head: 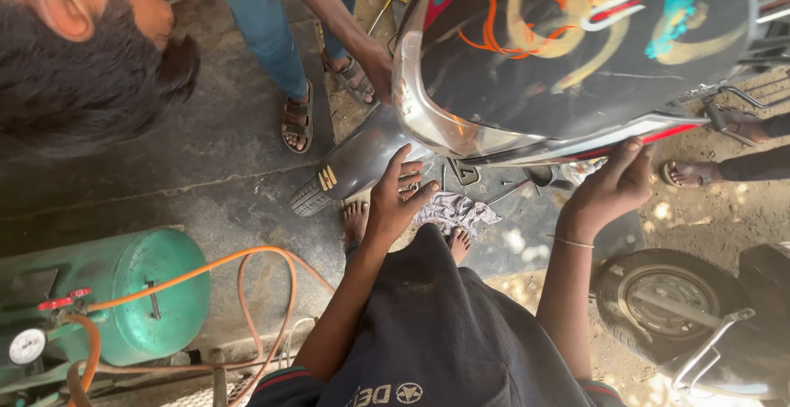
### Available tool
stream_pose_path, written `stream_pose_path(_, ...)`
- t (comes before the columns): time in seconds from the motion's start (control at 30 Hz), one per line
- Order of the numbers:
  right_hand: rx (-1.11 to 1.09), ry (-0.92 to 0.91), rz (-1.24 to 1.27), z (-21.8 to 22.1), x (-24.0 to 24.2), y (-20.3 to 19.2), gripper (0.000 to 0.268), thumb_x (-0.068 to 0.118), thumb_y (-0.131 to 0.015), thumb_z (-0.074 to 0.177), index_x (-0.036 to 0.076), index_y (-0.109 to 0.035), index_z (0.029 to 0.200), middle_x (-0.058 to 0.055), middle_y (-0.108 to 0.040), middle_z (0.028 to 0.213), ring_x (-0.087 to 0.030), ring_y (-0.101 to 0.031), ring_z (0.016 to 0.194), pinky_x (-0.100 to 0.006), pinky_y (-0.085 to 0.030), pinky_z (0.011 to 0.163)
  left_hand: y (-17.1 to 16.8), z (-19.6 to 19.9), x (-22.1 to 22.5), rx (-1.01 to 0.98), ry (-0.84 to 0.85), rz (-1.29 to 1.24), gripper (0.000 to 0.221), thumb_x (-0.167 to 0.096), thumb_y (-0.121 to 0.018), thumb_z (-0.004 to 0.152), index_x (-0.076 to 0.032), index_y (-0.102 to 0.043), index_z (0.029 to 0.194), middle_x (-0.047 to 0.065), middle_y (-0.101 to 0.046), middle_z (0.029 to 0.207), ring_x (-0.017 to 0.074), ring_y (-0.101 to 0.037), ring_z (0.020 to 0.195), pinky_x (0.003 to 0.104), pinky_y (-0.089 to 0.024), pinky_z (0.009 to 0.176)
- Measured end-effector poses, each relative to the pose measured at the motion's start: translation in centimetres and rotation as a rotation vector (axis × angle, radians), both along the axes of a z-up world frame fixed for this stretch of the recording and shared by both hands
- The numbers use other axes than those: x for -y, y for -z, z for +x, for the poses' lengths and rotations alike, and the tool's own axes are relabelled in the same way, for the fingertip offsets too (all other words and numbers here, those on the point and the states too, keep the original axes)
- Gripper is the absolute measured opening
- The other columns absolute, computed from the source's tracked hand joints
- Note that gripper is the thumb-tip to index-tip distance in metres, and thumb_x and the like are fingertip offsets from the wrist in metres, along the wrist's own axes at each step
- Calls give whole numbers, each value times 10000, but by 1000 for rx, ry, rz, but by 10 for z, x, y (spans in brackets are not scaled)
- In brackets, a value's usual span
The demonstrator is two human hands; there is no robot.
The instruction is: Replacing or repairing the front fairing and headlamp assembly of a motorcycle using a screwdriver and manual manipulation.
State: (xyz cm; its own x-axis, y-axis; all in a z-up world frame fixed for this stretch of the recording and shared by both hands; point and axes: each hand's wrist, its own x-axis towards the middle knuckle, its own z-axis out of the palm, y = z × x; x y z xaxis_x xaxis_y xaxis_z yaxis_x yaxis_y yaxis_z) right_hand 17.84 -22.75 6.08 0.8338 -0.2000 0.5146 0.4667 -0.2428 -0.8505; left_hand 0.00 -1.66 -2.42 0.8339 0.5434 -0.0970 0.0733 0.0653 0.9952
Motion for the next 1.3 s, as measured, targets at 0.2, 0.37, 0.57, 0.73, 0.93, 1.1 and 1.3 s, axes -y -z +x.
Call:
stream_pose_path(0.2, -46, 119, -7, 0, 5, 16, 362, 231, -587, 1158, -89, -699, 1030, -7, -560, 783, -87, -415, 715, -286, -304, 610, -11, 0, -1, 14, 91, -4, 865, -209, -846, 839, -60, -376, 1550, 169, -652, 1307, 256, -677, 1140, 372, -579, 938)
stream_pose_path(0.37, -37, 151, -64, -7, -6, 1, 407, 206, -588, 1121, -53, -582, 1436, 16, -649, 852, -44, -496, 752, -247, -427, 623, -31, 1, -3, 35, 106, -15, 707, -115, -785, 860, -38, -453, 1479, 144, -658, 1253, 208, -661, 1134, 348, -592, 923)
stream_pose_path(0.57, -157, 143, -2, -18, -8, 5, 436, 199, -613, 1100, -34, -569, 1465, -32, -719, 897, -42, -546, 766, -222, -464, 662, -111, 20, 10, 38, 250, 420, 283, -126, -817, 860, -9, -753, 1110, 79, -804, 900, 160, -743, 798, 293, -573, 782)
stream_pose_path(0.73, -224, 133, 48, -21, -9, -4, 534, 220, -624, 1072, -33, -475, 1519, -48, -732, 903, -29, -572, 806, -216, -498, 692, -181, 39, 29, 243, 330, 509, 275, -149, -815, 875, -11, -726, 1096, 73, -774, 915, 152, -751, 812, 290, -587, 751)
stream_pose_path(0.93, -338, 130, 74, -15, -3, 9, 501, 232, -650, 1061, -13, -538, 1484, -2, -690, 838, -15, -575, 776, -216, -497, 659, -234, 66, 36, 488, 240, 823, 307, -123, -817, 915, -17, -688, 1173, 91, -727, 1018, 221, -730, 935, 345, -583, 827)
stream_pose_path(1.1, -294, 196, -112, -20, -6, 3, 566, 185, -687, 997, -24, -532, 1501, -63, -532, 662, -51, -456, 646, -244, -413, 584, -253, 104, 33, 562, 177, 1041, 378, -133, -855, 939, -14, -667, 1244, 117, -665, 1186, 287, -682, 1083, 409, -565, 925)
stream_pose_path(1.3, -261, 151, 34, -4, -1, 2, 507, 176, -639, 1048, -34, -507, 1490, -25, -653, 772, -31, -532, 717, -221, -465, 641, -259, 151, 32, 535, 159, 1339, 613, -407, -766, 1058, -28, -550, 1489, 194, -473, 1555, 403, -458, 1433, 518, -400, 1215)
